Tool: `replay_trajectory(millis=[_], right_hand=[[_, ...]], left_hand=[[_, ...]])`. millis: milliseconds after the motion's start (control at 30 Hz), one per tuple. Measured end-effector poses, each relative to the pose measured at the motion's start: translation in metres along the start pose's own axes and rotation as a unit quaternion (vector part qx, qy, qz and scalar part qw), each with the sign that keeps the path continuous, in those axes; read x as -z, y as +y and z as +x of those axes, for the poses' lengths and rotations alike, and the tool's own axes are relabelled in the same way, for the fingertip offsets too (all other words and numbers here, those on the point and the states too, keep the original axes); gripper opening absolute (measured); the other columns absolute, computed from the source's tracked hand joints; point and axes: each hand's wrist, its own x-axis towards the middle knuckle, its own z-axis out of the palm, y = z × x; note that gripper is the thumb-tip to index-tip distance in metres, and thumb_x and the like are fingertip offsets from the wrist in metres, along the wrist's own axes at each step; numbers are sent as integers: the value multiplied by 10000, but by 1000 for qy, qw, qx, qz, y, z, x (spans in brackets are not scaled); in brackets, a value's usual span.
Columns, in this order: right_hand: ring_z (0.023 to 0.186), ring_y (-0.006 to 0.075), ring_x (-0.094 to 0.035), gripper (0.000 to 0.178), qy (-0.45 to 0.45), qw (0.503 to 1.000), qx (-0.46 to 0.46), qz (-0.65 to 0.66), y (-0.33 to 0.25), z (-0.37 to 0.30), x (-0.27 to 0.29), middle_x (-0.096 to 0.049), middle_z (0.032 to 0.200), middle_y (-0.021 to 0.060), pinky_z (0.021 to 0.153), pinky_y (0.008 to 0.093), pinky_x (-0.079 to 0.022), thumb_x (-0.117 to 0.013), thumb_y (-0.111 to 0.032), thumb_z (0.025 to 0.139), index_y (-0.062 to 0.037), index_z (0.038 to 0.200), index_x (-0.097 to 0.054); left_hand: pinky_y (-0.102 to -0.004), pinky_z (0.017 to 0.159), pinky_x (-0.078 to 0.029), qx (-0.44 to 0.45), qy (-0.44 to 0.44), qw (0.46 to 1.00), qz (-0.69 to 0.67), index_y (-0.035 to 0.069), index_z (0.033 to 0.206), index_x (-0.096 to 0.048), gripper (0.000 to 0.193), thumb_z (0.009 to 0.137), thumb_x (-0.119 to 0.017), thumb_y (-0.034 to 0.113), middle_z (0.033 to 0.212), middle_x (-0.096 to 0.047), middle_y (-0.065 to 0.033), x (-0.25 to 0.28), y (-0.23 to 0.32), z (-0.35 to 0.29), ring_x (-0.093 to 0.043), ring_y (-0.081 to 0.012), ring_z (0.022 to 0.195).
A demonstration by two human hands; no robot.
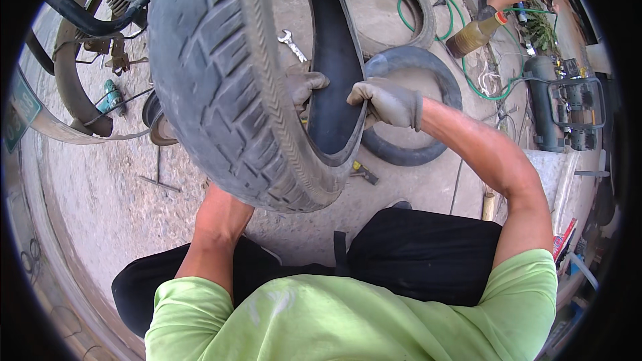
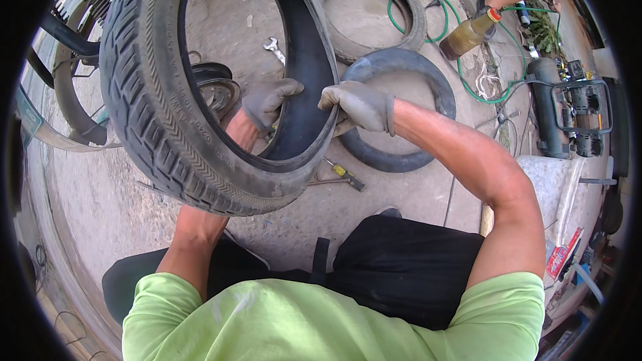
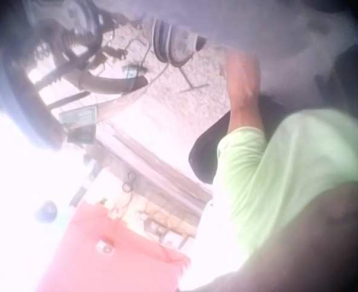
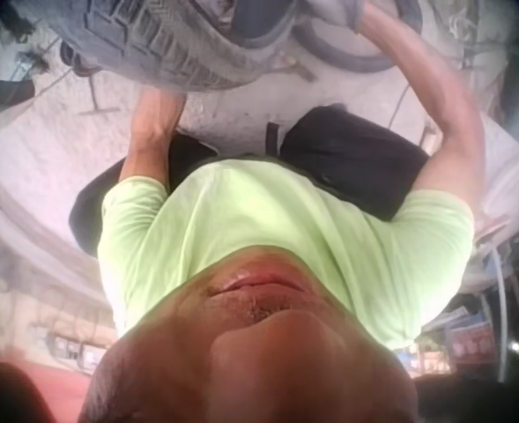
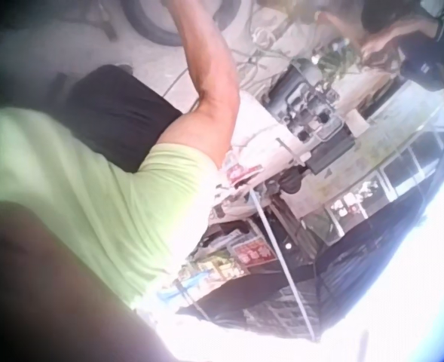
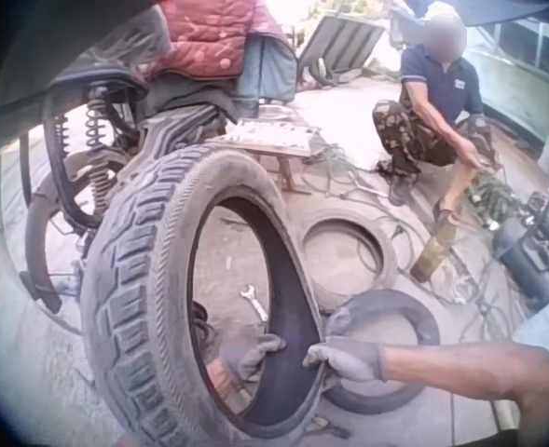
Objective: The person removes a tire from a scooter wheel using a screwdriver and tire levers. They pry the tire bead off the rim, pull out the inner tube, and separate the tire from the rim.
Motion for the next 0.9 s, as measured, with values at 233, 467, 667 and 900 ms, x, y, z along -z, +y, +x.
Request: replay_trajectory(millis=[233,467,667,900], right_hand=[[870,216,-771,272,-69,993,2,94,23,18,22,-763,1086,86,904,432,-666,-571,-300,1064,-60,1084,-697],[870,282,-753,361,161,974,107,-121,-1,30,45,-760,972,178,836,423,-597,-662,-298,927,39,1044,-720],[859,332,-737,438,331,883,152,-297,12,41,66,-751,876,245,777,410,-545,-724,-292,827,112,997,-731],[915,220,-726,274,176,971,98,-127,13,41,54,-741,929,136,836,352,-552,-659,-141,902,63,1079,-702]], left_hand=[[-407,783,-611,-175,5,955,238,-37,1143,-741,329,950,-731,229,964,-770,-182,12,-35,34,-751,-280,849],[-408,659,-583,42,10,986,159,-92,1065,-733,466,921,-738,351,827,-747,-169,-34,-14,35,-724,-273,706],[-410,725,-599,112,23,991,68,-89,1110,-733,513,911,-758,383,996,-771,-218,-59,16,27,-761,-291,837],[-431,952,-586,65,123,980,139,-99,1203,-701,505,872,-750,279,1155,-760,-306,-45,28,36,-755,-391,1095]])
